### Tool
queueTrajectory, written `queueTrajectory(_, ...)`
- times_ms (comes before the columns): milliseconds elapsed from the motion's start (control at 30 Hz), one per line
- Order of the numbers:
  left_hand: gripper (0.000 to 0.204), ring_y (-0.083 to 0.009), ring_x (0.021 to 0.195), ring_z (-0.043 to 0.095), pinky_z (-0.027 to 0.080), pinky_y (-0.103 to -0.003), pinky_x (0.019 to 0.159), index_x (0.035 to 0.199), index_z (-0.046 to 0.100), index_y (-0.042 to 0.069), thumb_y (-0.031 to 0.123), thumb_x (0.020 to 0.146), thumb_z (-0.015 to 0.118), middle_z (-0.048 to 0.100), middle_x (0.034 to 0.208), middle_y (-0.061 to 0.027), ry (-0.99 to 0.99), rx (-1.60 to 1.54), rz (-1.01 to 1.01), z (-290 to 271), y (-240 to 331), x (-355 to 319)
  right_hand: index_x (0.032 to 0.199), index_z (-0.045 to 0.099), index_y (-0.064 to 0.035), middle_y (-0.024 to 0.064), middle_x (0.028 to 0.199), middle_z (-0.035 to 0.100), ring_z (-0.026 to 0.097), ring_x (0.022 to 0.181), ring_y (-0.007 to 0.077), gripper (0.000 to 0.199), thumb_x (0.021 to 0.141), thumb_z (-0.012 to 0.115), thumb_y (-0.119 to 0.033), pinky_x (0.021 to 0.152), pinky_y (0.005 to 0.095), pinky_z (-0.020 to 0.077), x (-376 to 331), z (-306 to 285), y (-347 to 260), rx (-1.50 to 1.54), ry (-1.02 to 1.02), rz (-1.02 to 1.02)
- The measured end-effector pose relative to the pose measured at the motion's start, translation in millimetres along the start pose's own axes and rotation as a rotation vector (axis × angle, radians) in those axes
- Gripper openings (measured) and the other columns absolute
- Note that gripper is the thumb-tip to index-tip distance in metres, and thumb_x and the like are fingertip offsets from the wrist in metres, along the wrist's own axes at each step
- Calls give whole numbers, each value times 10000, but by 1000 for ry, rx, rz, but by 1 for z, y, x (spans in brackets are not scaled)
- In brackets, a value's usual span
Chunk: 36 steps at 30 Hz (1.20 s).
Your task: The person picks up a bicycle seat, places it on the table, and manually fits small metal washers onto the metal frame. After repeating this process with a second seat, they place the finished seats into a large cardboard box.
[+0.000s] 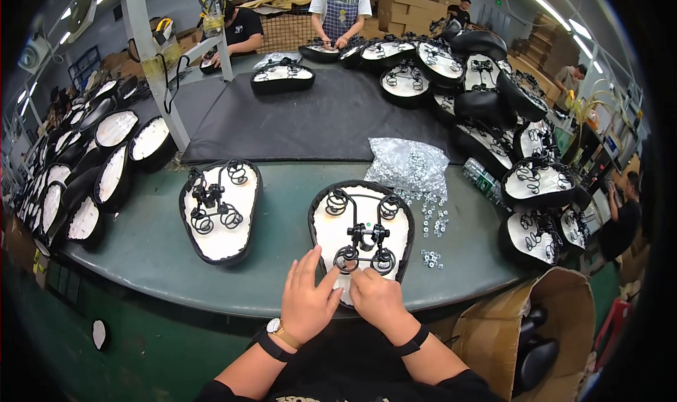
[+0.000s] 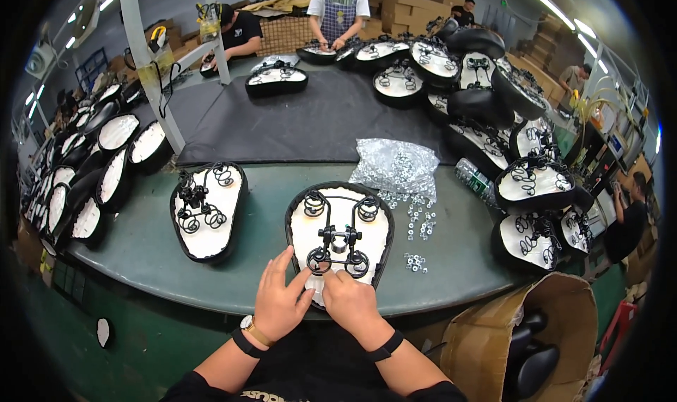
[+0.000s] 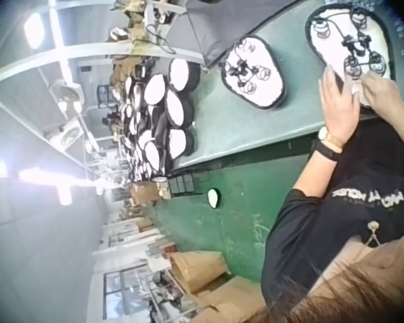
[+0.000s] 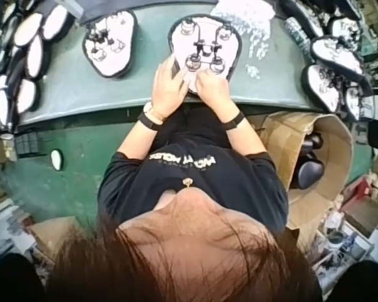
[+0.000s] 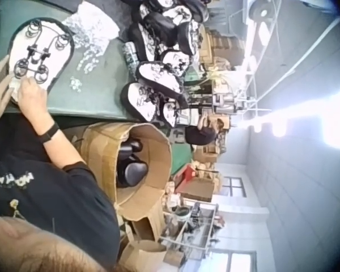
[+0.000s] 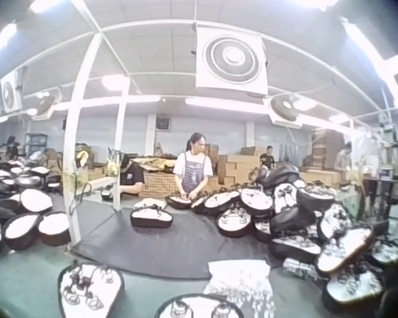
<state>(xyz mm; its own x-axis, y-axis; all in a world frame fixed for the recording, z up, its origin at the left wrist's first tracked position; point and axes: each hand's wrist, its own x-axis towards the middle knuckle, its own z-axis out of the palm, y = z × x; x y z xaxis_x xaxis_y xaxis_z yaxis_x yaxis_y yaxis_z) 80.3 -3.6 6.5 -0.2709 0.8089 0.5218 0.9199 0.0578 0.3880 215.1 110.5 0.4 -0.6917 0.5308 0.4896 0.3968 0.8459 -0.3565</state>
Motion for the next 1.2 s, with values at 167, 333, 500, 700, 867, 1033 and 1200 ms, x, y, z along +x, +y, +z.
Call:
queueTrajectory(167,447,-343,1418,416,280,-625,1172,1199,689,44,219,787,679,497,1487,-207,-35,255,2,7,18,7,1132,718,-93,54,769,664,676,618,275,278,859,675,-126,516,390,553,-1,2,2,5,-25,-17)
queueTrajectory(333,420,-332,1403,426,248,-626,1187,1120,702,7,224,761,679,570,1410,-199,-76,259,8,8,18,14,1046,719,-91,37,760,664,675,619,267,198,857,676,-128,514,388,548,1,2,-2,32,-6,7)
queueTrajectory(500,395,-335,1390,434,240,-652,1179,1095,708,20,231,762,695,588,1374,-179,-56,268,25,15,13,9,899,688,-92,72,775,679,674,642,321,60,866,681,-141,532,431,534,4,2,1,78,-29,52)
queueTrajectory(700,369,-377,1387,416,247,-687,1153,1109,714,57,157,757,664,554,1381,-197,-71,287,-26,14,17,17,869,682,-105,81,766,673,676,657,332,36,864,667,-137,542,443,538,4,4,1,115,-32,71)
queueTrajectory(867,323,-371,1392,410,218,-703,1165,1017,757,52,217,743,717,568,1376,-185,-81,212,-24,13,10,17,920,698,-152,21,739,653,668,605,268,80,843,677,-149,505,396,534,1,4,-1,-3,-52,49)
queueTrajectory(1033,314,-370,1385,414,221,-705,1164,984,755,32,196,717,743,584,1354,-186,-92,202,-13,8,12,15,947,697,-152,-1,738,645,661,579,240,114,834,684,-163,478,379,521,2,2,-3,-59,-45,23)
queueTrajectory(1200,276,-373,1380,417,214,-712,1164,975,755,34,179,741,729,591,1345,-182,-94,232,20,8,16,19,943,696,-143,9,707,628,654,569,244,106,840,677,-158,469,379,514,-3,4,1,-54,16,21)
